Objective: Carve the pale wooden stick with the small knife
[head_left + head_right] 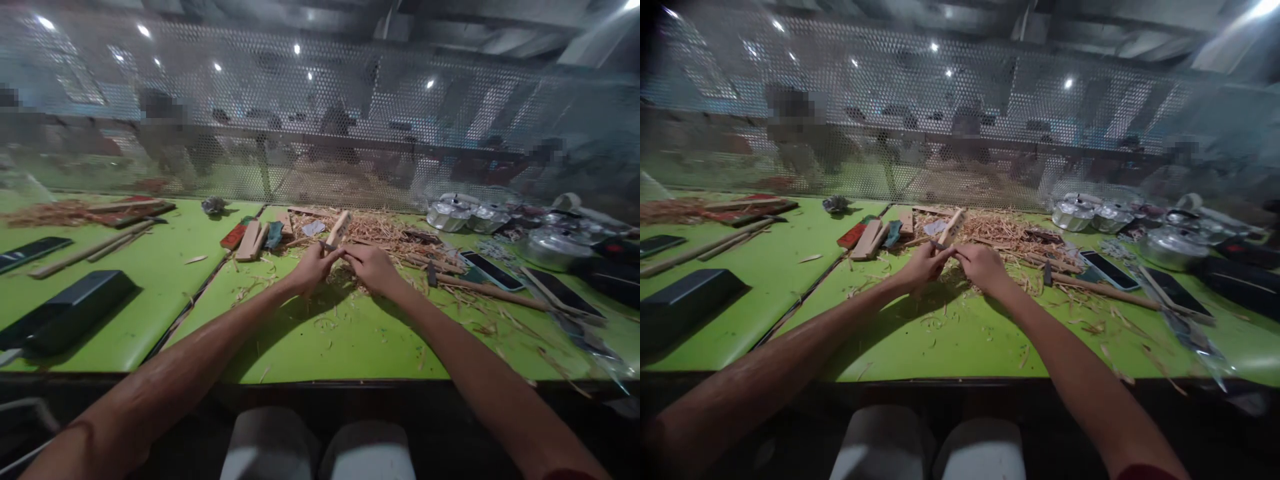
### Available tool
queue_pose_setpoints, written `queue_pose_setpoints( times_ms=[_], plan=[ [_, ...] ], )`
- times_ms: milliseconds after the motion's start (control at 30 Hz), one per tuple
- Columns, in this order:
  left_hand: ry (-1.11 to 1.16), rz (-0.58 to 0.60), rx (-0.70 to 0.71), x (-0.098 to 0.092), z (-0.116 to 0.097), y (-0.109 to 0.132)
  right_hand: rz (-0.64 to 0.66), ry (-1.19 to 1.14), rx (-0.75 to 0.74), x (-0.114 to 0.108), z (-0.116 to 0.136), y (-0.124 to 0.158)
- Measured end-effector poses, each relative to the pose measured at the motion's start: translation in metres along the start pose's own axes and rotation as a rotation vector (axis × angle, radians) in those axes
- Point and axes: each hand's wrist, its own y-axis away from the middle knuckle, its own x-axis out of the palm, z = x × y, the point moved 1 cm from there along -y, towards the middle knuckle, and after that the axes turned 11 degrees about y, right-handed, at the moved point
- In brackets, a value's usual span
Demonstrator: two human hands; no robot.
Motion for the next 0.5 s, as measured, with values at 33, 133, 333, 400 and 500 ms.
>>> queue_pose_setpoints(
  times_ms=[33,133,333,400,500],
  plan=[
    [-0.038,0.022,0.010,-0.001,0.002,-0.001,0.020,0.001,-0.020,-0.001,-0.003,-0.001],
    [-0.060,0.060,0.038,-0.003,0.004,-0.003,0.044,0.000,-0.048,-0.001,-0.008,-0.002],
    [-0.021,0.040,0.057,0.000,-0.006,0.001,-0.016,0.043,-0.058,0.001,-0.003,0.000],
    [-0.006,0.029,0.071,0.001,-0.009,0.003,-0.052,0.077,-0.053,0.002,0.000,0.002],
    [-0.011,0.026,0.102,0.003,-0.013,0.005,-0.102,0.118,-0.027,0.004,0.004,0.004]
  ],
)
